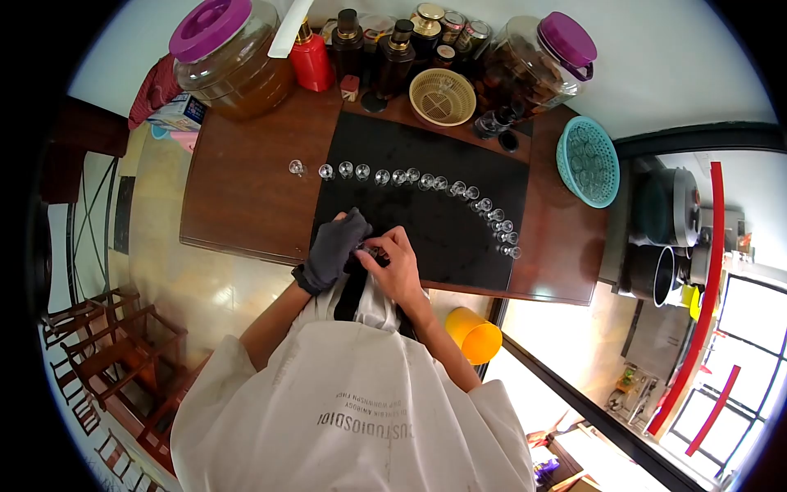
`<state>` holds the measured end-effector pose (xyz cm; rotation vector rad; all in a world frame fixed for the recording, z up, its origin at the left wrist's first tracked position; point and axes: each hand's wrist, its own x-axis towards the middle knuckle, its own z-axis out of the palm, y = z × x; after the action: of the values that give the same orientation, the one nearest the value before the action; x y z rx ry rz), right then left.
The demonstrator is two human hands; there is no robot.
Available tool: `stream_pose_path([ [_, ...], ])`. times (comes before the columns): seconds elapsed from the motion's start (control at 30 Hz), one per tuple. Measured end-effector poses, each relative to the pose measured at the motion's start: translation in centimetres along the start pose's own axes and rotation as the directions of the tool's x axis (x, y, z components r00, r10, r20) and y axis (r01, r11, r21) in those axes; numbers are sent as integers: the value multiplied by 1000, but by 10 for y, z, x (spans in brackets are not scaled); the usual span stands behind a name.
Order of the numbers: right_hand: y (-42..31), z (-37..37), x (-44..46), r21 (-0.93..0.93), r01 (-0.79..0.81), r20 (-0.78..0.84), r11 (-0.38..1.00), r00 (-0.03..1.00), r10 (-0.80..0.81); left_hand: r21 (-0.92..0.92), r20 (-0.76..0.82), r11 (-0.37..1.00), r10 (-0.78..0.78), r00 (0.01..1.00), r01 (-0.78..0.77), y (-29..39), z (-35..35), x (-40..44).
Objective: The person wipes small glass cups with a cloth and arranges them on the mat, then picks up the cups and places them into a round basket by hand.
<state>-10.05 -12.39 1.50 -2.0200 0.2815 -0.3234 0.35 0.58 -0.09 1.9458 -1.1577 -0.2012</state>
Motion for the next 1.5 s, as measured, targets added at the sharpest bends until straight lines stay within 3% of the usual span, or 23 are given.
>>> stream_pose_path([
  [0.07, -3, -1, 1, -53, 22, 48, 998, 999, -20, -125, 62, 981, -138, 988, 145, 3, -3, 1],
  [0.2, -3, -4, 1, -185, 39, 135, 982, 991, -14, -123, 25, 988, -93, 995, 95, 6, -2, 0],
  [0.23, -1, -2, -1, -147, 14, 125, 989, 992, 4, -387, 0, 894, -246, 969, 227, 9, 3, -1],
  [0.27, 1, 1, -4, -108, -11, 117, 994, 993, 23, -624, 20, 713, -394, 919, 319, 10, 6, -1],
  [0.3, 3, 4, -6, -109, -10, 117, 994, 993, 23, -624, 19, 714, -393, 919, 318, 10, 6, 0],
  [0.37, 7, 9, -10, 165, -170, 67, 972, 985, 161, -612, 43, 713, -403, 914, 343, 10, 6, 2],
  [0.4, 5, 9, -11, 165, -168, 67, 972, 985, 159, -612, 41, 714, -402, 915, 342, 9, 5, 2],
  [0.47, 3, 6, -12, 395, -298, 72, 869, 953, 294, -728, 259, 402, -588, 767, 554, 7, 4, 3],
  [0.5, 7, 6, -13, 395, -297, 71, 869, 953, 293, -729, 258, 403, -587, 767, 553, 7, 5, 2],
  [0.57, 23, 8, -15, 605, -271, 90, 748, 957, 274, -604, 181, 637, -476, 861, 479, 6, 8, -2],
  [0.6, 24, 9, -14, 662, -243, 90, 709, 965, 247, -604, 180, 637, -475, 861, 478, 5, 10, -3],
  [0.7, 29, 10, -11, 656, -186, 92, 731, 982, 167, -711, 278, 526, -400, 873, 467, 2, 17, -8],
  [0.77, 20, 8, -12, 644, -246, 119, 724, 968, 222, -505, 47, 858, -80, 996, 93, -3, 20, -13],
  [0.83, 16, 7, -11, 630, -305, 145, 714, 950, 278, -525, 112, 830, -149, 983, 186, -2, 18, -12],
  [0.9, 16, 10, -11, 523, -223, 55, 823, 972, 229, -538, 180, 795, -214, 960, 278, -2, 16, -10],
  [0.97, 14, 9, -14, 456, -216, 49, 863, 975, 217, -280, 44, 960, -12, 999, 24, -2, 15, -8],
  [1.03, 11, 7, -13, 387, -207, 47, 899, 978, 206, -217, 69, 975, -22, 997, 37, -2, 14, -6],
  [1.1, 10, 1, -8, 116, -28, -3, 993, 1000, 29, -154, 93, 987, -35, 995, 49, 2, 9, -3],
  [1.2, 5, -6, -5, 208, -168, 11, 964, 986, 169, -57, 95, 997, -54, 994, 60, 12, 1, 4],
  [1.23, 5, -4, -6, 209, -167, 12, 964, 986, 168, -68, 78, 991, -109, 991, 114, 12, 2, 3],
  [1.3, 6, 2, -9, 394, -133, -29, 909, 987, 157, -82, 63, 982, -164, 984, 169, 15, 1, 4],
  [1.37, 7, 1, -10, 370, -130, -2, 920, 990, 140, -57, 37, 962, -265, 964, 266, 19, -6, 7],
  [1.5, 3, 0, -10, 273, -120, 34, 955, 993, 115, -60, 83, 962, -260, 962, 266, 12, -5, 5],
])
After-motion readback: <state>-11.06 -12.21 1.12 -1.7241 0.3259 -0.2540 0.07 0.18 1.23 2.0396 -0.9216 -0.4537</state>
